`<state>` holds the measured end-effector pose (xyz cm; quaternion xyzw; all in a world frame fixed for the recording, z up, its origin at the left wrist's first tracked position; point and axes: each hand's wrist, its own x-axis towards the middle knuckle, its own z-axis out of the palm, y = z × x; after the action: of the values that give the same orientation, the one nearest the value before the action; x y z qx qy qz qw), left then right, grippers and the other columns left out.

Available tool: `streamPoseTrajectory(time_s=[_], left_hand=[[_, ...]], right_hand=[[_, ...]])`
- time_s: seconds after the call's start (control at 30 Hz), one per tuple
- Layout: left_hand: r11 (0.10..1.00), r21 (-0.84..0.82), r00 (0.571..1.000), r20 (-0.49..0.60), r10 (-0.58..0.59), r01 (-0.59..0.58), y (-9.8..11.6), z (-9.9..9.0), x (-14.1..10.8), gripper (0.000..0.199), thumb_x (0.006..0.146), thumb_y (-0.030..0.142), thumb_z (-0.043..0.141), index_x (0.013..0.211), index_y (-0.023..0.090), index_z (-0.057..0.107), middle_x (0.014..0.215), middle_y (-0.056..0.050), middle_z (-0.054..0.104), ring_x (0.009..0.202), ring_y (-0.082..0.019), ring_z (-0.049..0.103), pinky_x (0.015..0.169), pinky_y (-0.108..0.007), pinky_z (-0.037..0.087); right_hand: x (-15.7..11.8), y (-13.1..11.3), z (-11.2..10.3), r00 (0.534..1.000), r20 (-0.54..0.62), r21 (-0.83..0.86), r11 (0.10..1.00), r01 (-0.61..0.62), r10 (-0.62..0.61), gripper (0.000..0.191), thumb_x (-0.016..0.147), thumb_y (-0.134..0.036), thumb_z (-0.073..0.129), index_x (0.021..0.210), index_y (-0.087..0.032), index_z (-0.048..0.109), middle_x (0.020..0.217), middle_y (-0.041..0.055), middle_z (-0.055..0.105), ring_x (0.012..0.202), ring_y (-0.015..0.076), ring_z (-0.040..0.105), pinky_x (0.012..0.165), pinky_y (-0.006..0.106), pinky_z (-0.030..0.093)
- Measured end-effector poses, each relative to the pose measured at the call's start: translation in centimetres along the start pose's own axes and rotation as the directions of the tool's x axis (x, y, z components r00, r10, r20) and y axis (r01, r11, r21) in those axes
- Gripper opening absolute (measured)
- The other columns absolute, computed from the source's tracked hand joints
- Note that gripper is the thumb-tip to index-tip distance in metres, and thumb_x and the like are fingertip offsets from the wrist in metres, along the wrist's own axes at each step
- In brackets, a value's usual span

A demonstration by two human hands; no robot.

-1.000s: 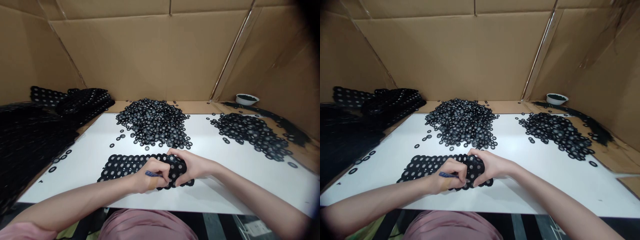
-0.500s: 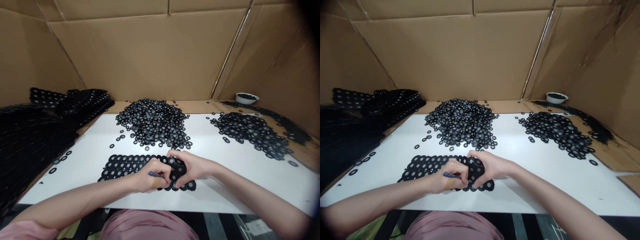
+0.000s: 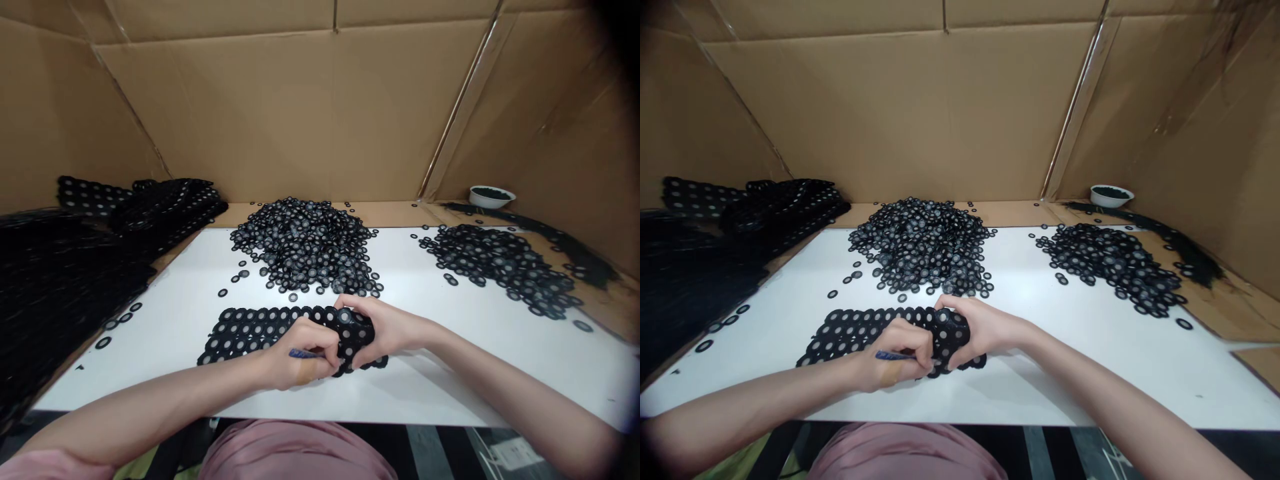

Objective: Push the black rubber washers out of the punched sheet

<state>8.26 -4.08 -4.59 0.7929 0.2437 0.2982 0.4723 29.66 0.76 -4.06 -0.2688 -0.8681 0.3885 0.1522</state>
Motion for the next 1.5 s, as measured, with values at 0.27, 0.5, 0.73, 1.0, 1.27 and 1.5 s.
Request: streamPoseTrajectory(time_s=[0.27, 0.5, 0.73, 1.0, 1.27, 1.5], left_hand=[[1.000, 0.002, 0.999, 0.032, -0.020, 0.020, -0.3, 0.1, 0.0, 0.017, 0.074, 0.015, 0.059, 0.058, 0.012, 0.056, 0.058, -0.001, 0.056, 0.052, -0.008, 0.048, 0.050, -0.017, 0.034], [1.000, 0.018, 0.997, 0.074, 0.019, -0.020, -0.2, 0.3, 0.2, 0.016, 0.075, 0.014, 0.057, 0.059, 0.012, 0.055, 0.059, -0.001, 0.056, 0.052, -0.008, 0.046, 0.050, -0.018, 0.033], [0.991, 0.072, 0.987, 0.127, 0.100, -0.109, 0.1, 0.5, 0.4, 0.015, 0.076, 0.016, 0.052, 0.062, 0.013, 0.055, 0.062, -0.004, 0.059, 0.054, -0.010, 0.049, 0.052, -0.018, 0.036], [0.980, -0.179, 0.994, -0.047, -0.098, 0.088, 0.3, -0.3, 0.5, 0.018, 0.068, 0.018, 0.068, 0.055, 0.012, 0.056, 0.057, -0.001, 0.056, 0.051, -0.009, 0.049, 0.049, -0.018, 0.038], [0.974, -0.183, 0.930, -0.318, -0.186, 0.133, -0.5, -3.7, 1.1, 0.015, 0.075, 0.023, 0.069, 0.072, 0.013, 0.059, 0.074, 0.000, 0.058, 0.066, -0.009, 0.053, 0.063, -0.021, 0.043], [0.999, 0.025, 0.979, -0.199, -0.038, 0.044, -1.4, -3.6, 1.2, 0.016, 0.080, 0.028, 0.065, 0.077, 0.012, 0.066, 0.081, -0.006, 0.060, 0.076, -0.014, 0.056, 0.067, -0.025, 0.044]], right_hand=[[0.0, -0.2, -0.1, 0.999, 0.046, 0.053, 0.999, -0.003, 0.000, 0.060, 0.056, -0.033, 0.081, 0.104, -0.021, 0.047, 0.090, -0.0014, 0.053, 0.080, 0.0166, 0.049, 0.065, 0.022, 0.039], [0.1, -0.4, 0.0, 0.999, 0.046, 0.072, 0.997, -0.006, 0.003, 0.061, 0.053, -0.032, 0.082, 0.101, -0.020, 0.048, 0.092, -0.0004, 0.052, 0.084, 0.0179, 0.049, 0.066, 0.023, 0.041], [0.0, -0.4, 0.1, 0.997, 0.078, 0.123, 0.992, 0.001, -0.010, 0.059, 0.055, -0.033, 0.082, 0.100, -0.021, 0.047, 0.090, -0.0017, 0.052, 0.082, 0.0162, 0.049, 0.067, 0.022, 0.040], [-0.2, -0.6, -0.8, 0.997, 0.071, 0.082, 0.996, -0.036, 0.030, 0.058, 0.057, -0.034, 0.081, 0.101, -0.020, 0.048, 0.091, -0.0016, 0.053, 0.083, 0.0169, 0.051, 0.070, 0.023, 0.042], [-0.5, 0.0, -1.5, 0.999, 0.007, 0.001, 0.999, -0.041, 0.041, 0.066, 0.060, -0.045, 0.080, 0.115, -0.023, 0.052, 0.108, 0.0006, 0.058, 0.096, 0.0206, 0.055, 0.081, 0.027, 0.044], [0.3, 0.8, -0.3, 0.980, -0.183, -0.182, 0.982, 0.041, -0.075, 0.021, 0.089, -0.037, 0.055, 0.096, -0.020, 0.064, 0.091, 0.0042, 0.064, 0.082, 0.0173, 0.057, 0.074, 0.028, 0.044]])
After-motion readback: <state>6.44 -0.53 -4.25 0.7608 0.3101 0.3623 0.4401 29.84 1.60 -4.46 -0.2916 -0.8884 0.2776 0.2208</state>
